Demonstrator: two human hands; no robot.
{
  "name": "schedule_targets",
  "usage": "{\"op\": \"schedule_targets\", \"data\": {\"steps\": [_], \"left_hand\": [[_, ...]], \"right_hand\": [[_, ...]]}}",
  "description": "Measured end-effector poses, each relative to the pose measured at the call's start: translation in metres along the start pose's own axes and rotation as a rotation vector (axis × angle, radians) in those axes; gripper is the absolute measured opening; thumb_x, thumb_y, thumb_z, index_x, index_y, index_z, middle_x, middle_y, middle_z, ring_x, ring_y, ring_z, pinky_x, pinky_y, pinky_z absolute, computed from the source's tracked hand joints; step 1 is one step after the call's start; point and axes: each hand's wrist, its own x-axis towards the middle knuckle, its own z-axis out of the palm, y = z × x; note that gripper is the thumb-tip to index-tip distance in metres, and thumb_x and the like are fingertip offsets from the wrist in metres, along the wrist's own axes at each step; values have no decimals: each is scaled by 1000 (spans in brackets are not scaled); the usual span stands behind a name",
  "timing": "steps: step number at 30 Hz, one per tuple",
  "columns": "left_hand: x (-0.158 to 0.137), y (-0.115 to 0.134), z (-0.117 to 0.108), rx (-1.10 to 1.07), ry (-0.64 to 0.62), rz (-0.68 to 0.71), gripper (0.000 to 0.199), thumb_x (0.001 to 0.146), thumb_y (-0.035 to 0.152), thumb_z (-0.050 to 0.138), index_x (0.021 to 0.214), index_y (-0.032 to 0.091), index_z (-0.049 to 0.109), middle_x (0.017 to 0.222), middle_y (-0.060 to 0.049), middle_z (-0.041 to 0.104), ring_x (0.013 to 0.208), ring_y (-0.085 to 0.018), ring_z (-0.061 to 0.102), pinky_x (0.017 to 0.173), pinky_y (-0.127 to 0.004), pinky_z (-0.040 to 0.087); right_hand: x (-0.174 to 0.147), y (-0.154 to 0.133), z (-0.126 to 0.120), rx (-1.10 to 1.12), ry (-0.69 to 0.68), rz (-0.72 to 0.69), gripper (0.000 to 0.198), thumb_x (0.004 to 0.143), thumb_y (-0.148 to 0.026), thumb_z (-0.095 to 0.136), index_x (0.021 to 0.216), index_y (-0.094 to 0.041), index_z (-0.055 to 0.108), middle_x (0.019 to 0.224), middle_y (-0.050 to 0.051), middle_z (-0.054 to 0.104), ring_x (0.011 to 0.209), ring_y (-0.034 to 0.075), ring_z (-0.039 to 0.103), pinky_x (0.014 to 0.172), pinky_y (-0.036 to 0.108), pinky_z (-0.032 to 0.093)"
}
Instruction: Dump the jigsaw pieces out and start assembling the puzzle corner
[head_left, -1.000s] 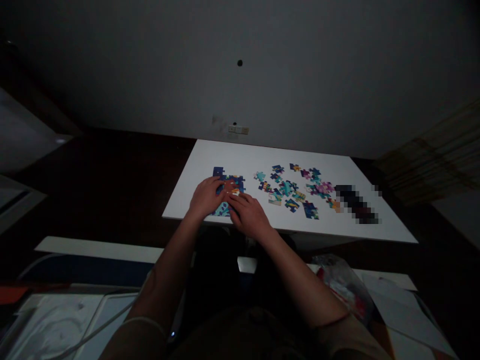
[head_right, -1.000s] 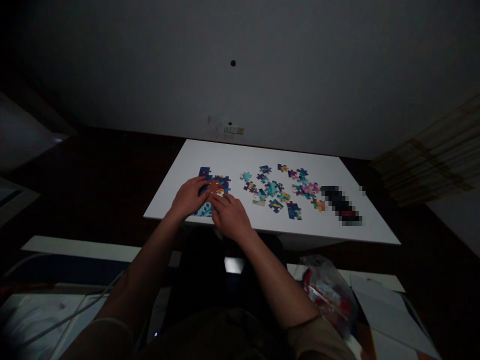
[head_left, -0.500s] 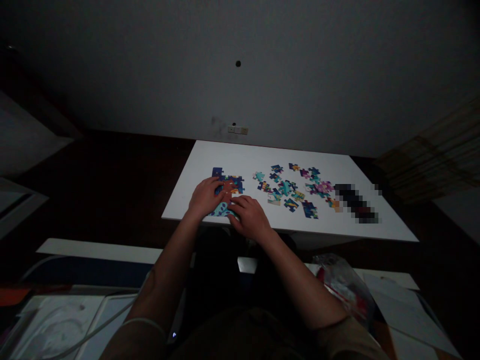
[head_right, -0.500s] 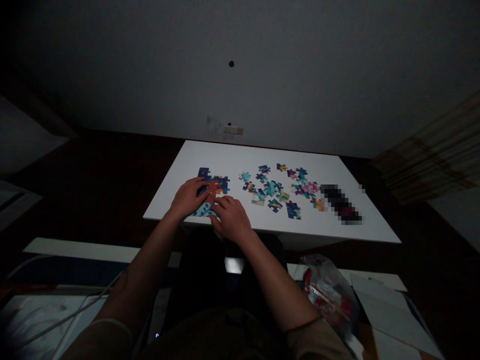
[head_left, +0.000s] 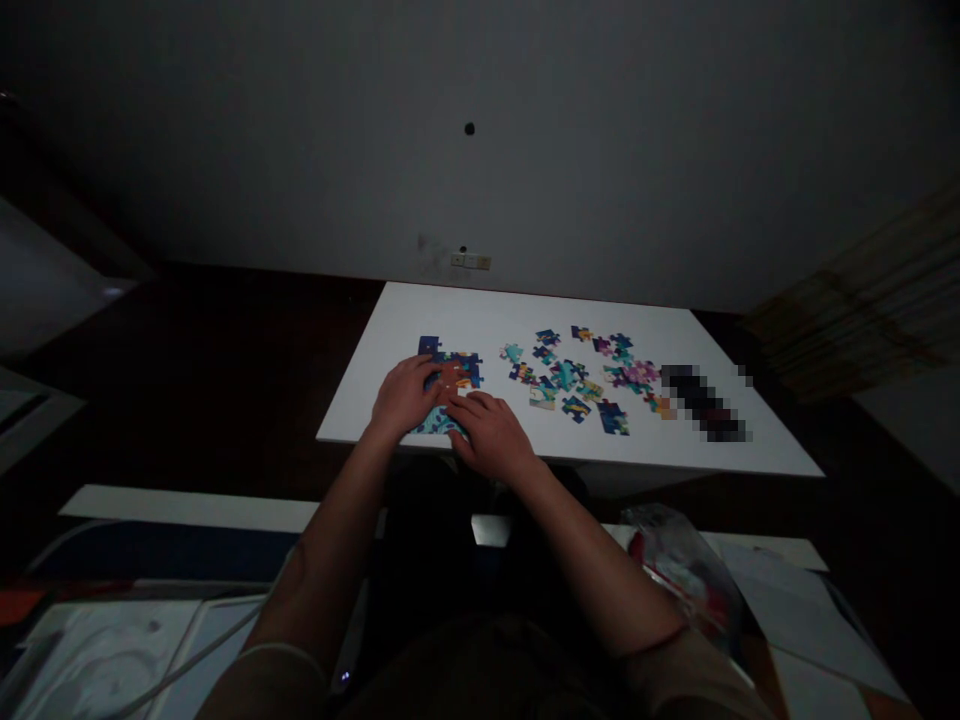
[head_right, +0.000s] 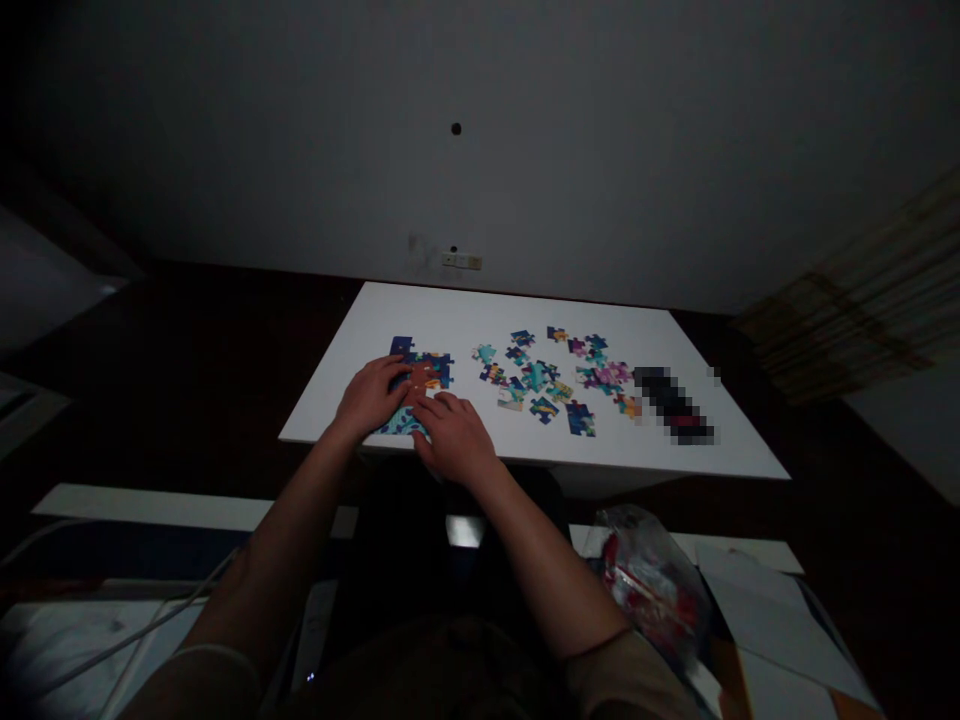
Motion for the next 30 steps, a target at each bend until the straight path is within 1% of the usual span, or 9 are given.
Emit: {"op": "schedule_targets", "data": {"steps": [6, 12, 16, 20, 25, 27, 30], "left_hand": [[1, 1, 0, 5, 5, 18, 34, 93, 35, 40, 119, 29, 62, 135, -2, 56, 127, -22, 47, 110, -40, 34], [2, 3, 1, 7, 4, 11, 36, 90, 45, 44, 117, 30, 62, 134, -3, 56, 123, -25, 50, 104, -42, 39], [3, 3, 2, 17, 1, -12, 36, 90, 43, 43, 117, 30, 63, 135, -3, 56, 123, -26, 51, 103, -43, 41], [4, 3, 3, 19, 1, -4, 35, 91, 39, 41, 116, 29, 63, 135, -3, 55, 123, -25, 51, 103, -43, 40], [5, 5, 1, 10, 1, 6, 36, 89, 37, 42, 117, 29, 63, 134, -4, 56, 122, -26, 51, 103, -43, 41], [5, 6, 0, 6, -6, 14, 37, 88, 38, 44, 119, 30, 63, 135, -4, 55, 124, -26, 50, 104, -45, 40], [6, 7, 0, 11, -20, 1, 39, 85, 43, 48, 119, 30, 63, 134, -4, 55, 124, -27, 49, 104, -46, 39]], "right_hand": [[-1, -1, -5, -27, 10, 15, 44, 90, -30, 54, 134, -27, 50, 139, 4, 51, 124, 24, 43, 101, 43, 37], [-2, 0, -8, -43, 15, 1, 40, 91, -32, 53, 130, -29, 52, 137, 1, 52, 123, 24, 44, 100, 42, 38], [-3, 1, -10, -48, 22, 3, 38, 90, -32, 53, 128, -31, 53, 136, 0, 53, 122, 23, 44, 99, 42, 38], [-3, 4, -9, -34, 29, -25, 35, 90, -32, 52, 125, -29, 56, 134, 0, 55, 120, 22, 46, 99, 39, 39], [-12, 5, -7, -26, 1, -44, 34, 90, -23, 49, 123, -24, 57, 124, 3, 62, 116, 21, 50, 96, 37, 41], [-20, 4, -9, -37, -3, -48, 36, 89, -22, 50, 124, -22, 56, 127, 5, 60, 118, 22, 49, 97, 38, 40], [-35, 3, -11, -77, 0, -54, 36, 89, -23, 49, 124, -22, 55, 137, 4, 53, 125, 22, 44, 101, 38, 38]]}}
